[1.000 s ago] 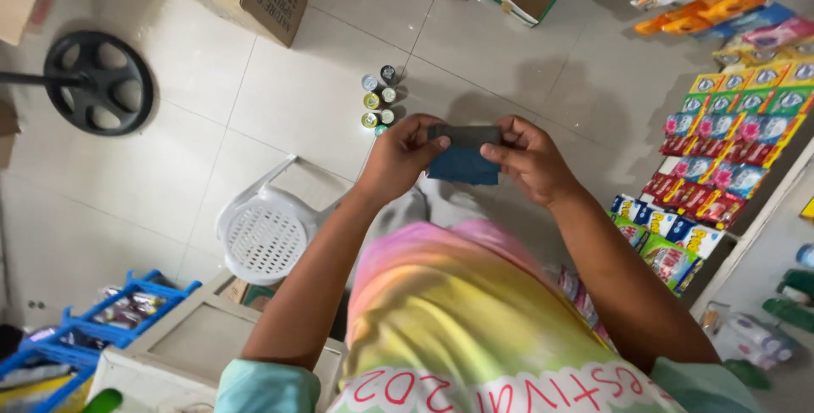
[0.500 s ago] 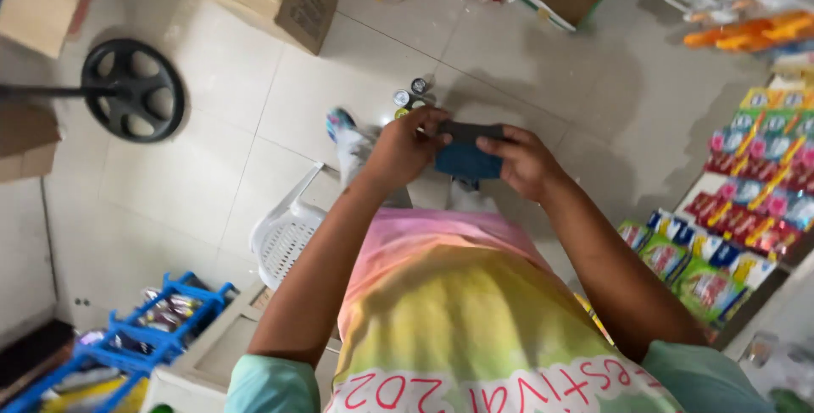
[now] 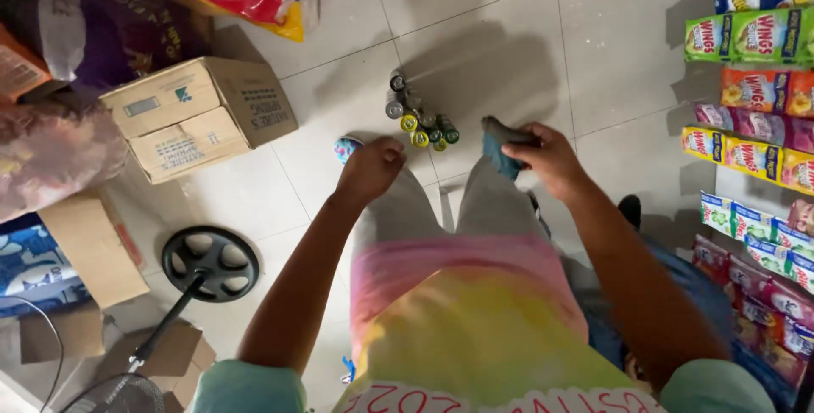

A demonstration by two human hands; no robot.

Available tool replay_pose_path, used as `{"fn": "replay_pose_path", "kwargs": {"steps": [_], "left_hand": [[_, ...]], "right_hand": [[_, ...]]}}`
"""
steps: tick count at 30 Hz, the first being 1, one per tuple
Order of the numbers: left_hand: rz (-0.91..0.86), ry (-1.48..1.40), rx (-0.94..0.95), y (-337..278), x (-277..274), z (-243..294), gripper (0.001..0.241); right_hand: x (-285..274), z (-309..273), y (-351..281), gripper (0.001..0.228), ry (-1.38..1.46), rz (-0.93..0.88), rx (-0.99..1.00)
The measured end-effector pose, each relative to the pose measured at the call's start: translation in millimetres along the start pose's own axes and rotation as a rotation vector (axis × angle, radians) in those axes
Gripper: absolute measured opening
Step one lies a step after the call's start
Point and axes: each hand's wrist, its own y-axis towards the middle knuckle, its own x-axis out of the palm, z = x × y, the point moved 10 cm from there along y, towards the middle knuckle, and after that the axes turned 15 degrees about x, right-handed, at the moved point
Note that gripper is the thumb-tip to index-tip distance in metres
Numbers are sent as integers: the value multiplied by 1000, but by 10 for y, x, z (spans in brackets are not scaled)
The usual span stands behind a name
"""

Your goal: Cleaning canned goods with a cloth and placing them on a retail shelf.

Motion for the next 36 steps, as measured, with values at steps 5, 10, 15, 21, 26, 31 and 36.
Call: {"fn": "replay_pose_path", "kwargs": {"steps": [5,10,15,21,26,31,36], "left_hand": [[-80,66,-43,-278,904,-300,23],[-279,147,-77,-238,2261,-1053,29],[-476,239,-147,63,3250,-2274,38],[-312,172,-434,384,3678,-3098,74],[-173,184,-486,692,3973,-3844,98],[-103,247,-358,843,4224,-4390,85],[19,243,-220,994,4191,-4301,74]], "right_hand": [[-151,889,445,34,-22,27,129],[-388,1964,1500,34,-105,73,236],[-334,2488,2438,40,-423,170,233],[-197,3337,3512,51,-636,204,247],[-3,3881,4206,45,-445,248,259],[441,4185,4679,34,-321,221,173],[661,4249,4989,20,-457,139,-46]]}}
